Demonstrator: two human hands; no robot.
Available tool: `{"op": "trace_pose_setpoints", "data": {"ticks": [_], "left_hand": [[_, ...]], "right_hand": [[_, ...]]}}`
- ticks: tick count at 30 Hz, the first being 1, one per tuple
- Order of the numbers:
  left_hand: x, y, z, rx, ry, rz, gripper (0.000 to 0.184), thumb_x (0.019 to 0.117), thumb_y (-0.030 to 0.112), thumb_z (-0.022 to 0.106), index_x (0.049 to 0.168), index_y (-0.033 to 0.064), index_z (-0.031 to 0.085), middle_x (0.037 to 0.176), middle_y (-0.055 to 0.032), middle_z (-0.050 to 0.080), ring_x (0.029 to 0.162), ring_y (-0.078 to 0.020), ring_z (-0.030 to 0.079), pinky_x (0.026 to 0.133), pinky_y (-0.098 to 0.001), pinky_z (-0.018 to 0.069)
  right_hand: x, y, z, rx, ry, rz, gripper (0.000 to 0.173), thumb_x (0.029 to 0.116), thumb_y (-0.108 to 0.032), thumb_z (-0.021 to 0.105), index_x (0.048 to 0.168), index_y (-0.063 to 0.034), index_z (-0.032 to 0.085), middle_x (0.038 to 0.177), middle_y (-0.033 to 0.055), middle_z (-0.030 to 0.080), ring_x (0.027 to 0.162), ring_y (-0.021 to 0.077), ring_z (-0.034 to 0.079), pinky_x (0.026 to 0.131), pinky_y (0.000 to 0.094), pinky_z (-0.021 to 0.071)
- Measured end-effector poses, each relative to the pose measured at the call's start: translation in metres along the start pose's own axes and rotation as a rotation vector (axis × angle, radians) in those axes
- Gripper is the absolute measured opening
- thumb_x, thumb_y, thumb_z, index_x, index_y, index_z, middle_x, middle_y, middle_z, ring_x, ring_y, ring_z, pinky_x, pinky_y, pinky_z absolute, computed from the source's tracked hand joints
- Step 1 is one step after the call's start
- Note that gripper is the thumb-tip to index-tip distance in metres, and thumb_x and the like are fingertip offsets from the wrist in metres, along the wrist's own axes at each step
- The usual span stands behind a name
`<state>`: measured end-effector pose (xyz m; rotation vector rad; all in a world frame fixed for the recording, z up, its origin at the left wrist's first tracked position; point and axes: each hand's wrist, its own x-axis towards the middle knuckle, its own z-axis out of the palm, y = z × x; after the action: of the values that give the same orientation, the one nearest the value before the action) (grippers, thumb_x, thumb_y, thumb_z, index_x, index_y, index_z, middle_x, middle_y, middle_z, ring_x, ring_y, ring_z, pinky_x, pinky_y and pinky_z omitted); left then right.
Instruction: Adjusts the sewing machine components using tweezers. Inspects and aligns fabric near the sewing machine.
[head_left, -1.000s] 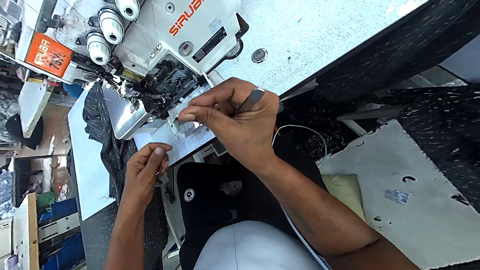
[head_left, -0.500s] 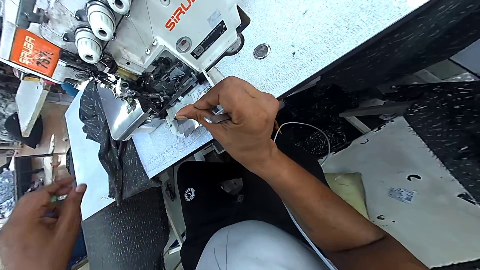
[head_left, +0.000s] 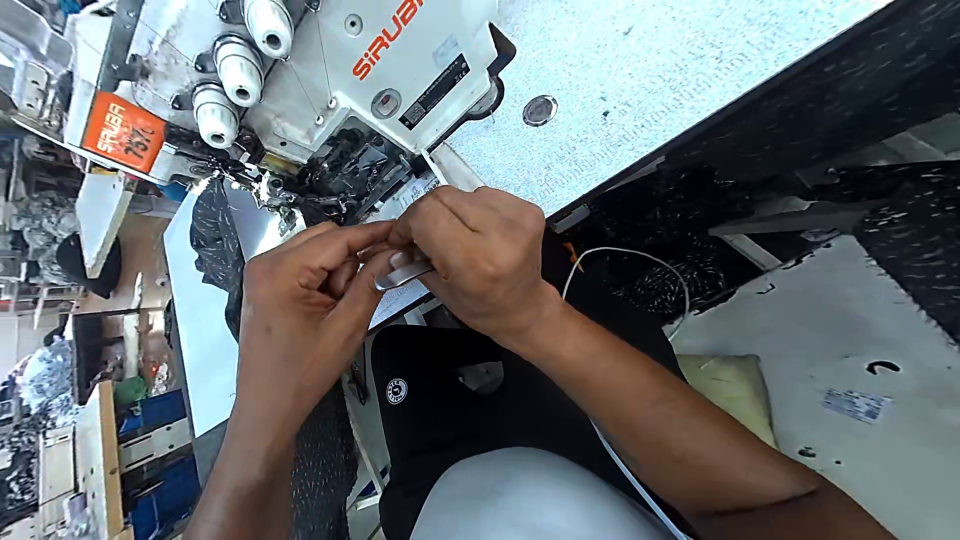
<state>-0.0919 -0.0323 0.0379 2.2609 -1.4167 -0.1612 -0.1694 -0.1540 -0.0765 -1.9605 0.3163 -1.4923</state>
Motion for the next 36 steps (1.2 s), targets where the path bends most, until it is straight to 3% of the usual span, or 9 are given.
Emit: {"op": "trace_pose_setpoints", "data": {"ticks": [12, 15, 17, 21, 23, 26, 29, 33, 36], "left_hand": [[0.002, -0.023, -0.012, 0.179, 0.118, 0.050, 0.019, 0.1033, 0.022, 0.062, 0.102, 0.0052, 0.072, 0.081, 0.0049, 0.061, 0.063, 0.0025, 0.049, 0.055, -0.0143, 0.0390], [0.004, -0.043, -0.024, 0.090, 0.114, 0.012, 0.018, 0.1018, 0.021, 0.064, 0.102, 0.0059, 0.073, 0.083, 0.0061, 0.064, 0.063, 0.0023, 0.054, 0.055, -0.0137, 0.0446], [0.005, -0.056, -0.026, 0.041, 0.092, 0.012, 0.017, 0.1017, 0.021, 0.064, 0.102, 0.0061, 0.072, 0.085, 0.0058, 0.065, 0.064, 0.0017, 0.056, 0.055, -0.0143, 0.0467], [0.009, -0.071, -0.020, -0.015, 0.072, 0.035, 0.017, 0.1015, 0.020, 0.064, 0.103, 0.0048, 0.072, 0.091, 0.0049, 0.068, 0.073, 0.0020, 0.060, 0.066, -0.0144, 0.0507], [0.012, -0.074, -0.019, -0.050, 0.075, 0.054, 0.016, 0.1012, 0.019, 0.064, 0.103, 0.0056, 0.072, 0.092, 0.0070, 0.069, 0.074, 0.0038, 0.060, 0.066, -0.0130, 0.0506], [0.011, -0.081, -0.019, -0.080, 0.058, 0.083, 0.016, 0.1005, 0.020, 0.065, 0.101, 0.0059, 0.072, 0.092, 0.0076, 0.069, 0.077, 0.0038, 0.062, 0.069, -0.0136, 0.0517], [0.010, -0.086, -0.017, -0.111, 0.067, 0.113, 0.014, 0.0996, 0.019, 0.067, 0.100, 0.0063, 0.073, 0.092, 0.0079, 0.069, 0.078, 0.0030, 0.062, 0.070, -0.0147, 0.0522], [0.010, -0.091, -0.015, -0.146, 0.095, 0.143, 0.013, 0.0991, 0.019, 0.068, 0.100, 0.0072, 0.073, 0.091, 0.0090, 0.069, 0.078, 0.0027, 0.063, 0.071, -0.0154, 0.0524], [0.008, -0.091, -0.016, -0.167, 0.089, 0.133, 0.013, 0.0993, 0.019, 0.067, 0.101, 0.0084, 0.074, 0.090, 0.0099, 0.068, 0.078, 0.0027, 0.062, 0.070, -0.0148, 0.0515]], "right_hand": [[0.005, 0.006, -0.005, -0.101, -0.146, -0.005, 0.019, 0.1011, -0.021, 0.066, 0.090, -0.0075, 0.073, 0.080, 0.0095, 0.070, 0.058, 0.0218, 0.062, 0.048, 0.0339, 0.0411], [0.010, 0.017, -0.032, 0.162, -0.118, 0.170, 0.018, 0.0980, -0.021, 0.072, 0.092, -0.0041, 0.074, 0.086, 0.0082, 0.069, 0.066, 0.0160, 0.063, 0.052, 0.0295, 0.0471], [0.017, 0.026, -0.047, 0.620, 0.070, 0.361, 0.025, 0.1047, -0.008, 0.053, 0.083, -0.0045, 0.063, 0.077, 0.0000, 0.062, 0.066, 0.0052, 0.057, 0.060, 0.0222, 0.0496], [0.029, 0.041, -0.056, 0.896, 0.248, 0.486, 0.056, 0.1115, -0.029, 0.011, 0.079, -0.0127, 0.054, 0.077, 0.0009, 0.062, 0.083, 0.0160, 0.067, 0.087, 0.0403, 0.0584], [0.029, 0.043, -0.062, 0.872, 0.216, 0.488, 0.066, 0.1107, -0.042, 0.003, 0.085, -0.0113, 0.055, 0.081, 0.0013, 0.061, 0.080, 0.0129, 0.064, 0.075, 0.0309, 0.0562], [0.022, 0.048, -0.077, 0.699, 0.098, 0.389, 0.066, 0.1108, -0.049, 0.010, 0.090, -0.0091, 0.058, 0.085, 0.0009, 0.064, 0.082, 0.0103, 0.065, 0.074, 0.0272, 0.0560], [0.015, 0.046, -0.097, 0.071, -0.140, 0.307, 0.052, 0.1105, -0.043, 0.041, 0.086, -0.0057, 0.067, 0.078, 0.0052, 0.060, 0.072, 0.0157, 0.059, 0.062, 0.0349, 0.0425], [0.014, 0.039, -0.111, 0.758, -0.033, 0.389, 0.057, 0.1143, -0.039, 0.019, 0.083, -0.0123, 0.059, 0.078, -0.0042, 0.069, 0.067, 0.0050, 0.068, 0.055, 0.0204, 0.0591], [0.001, 0.049, -0.099, 0.592, -0.103, 0.471, 0.050, 0.1134, -0.035, 0.038, 0.089, -0.0031, 0.068, 0.078, 0.0018, 0.066, 0.064, 0.0096, 0.063, 0.056, 0.0269, 0.0554]]}}
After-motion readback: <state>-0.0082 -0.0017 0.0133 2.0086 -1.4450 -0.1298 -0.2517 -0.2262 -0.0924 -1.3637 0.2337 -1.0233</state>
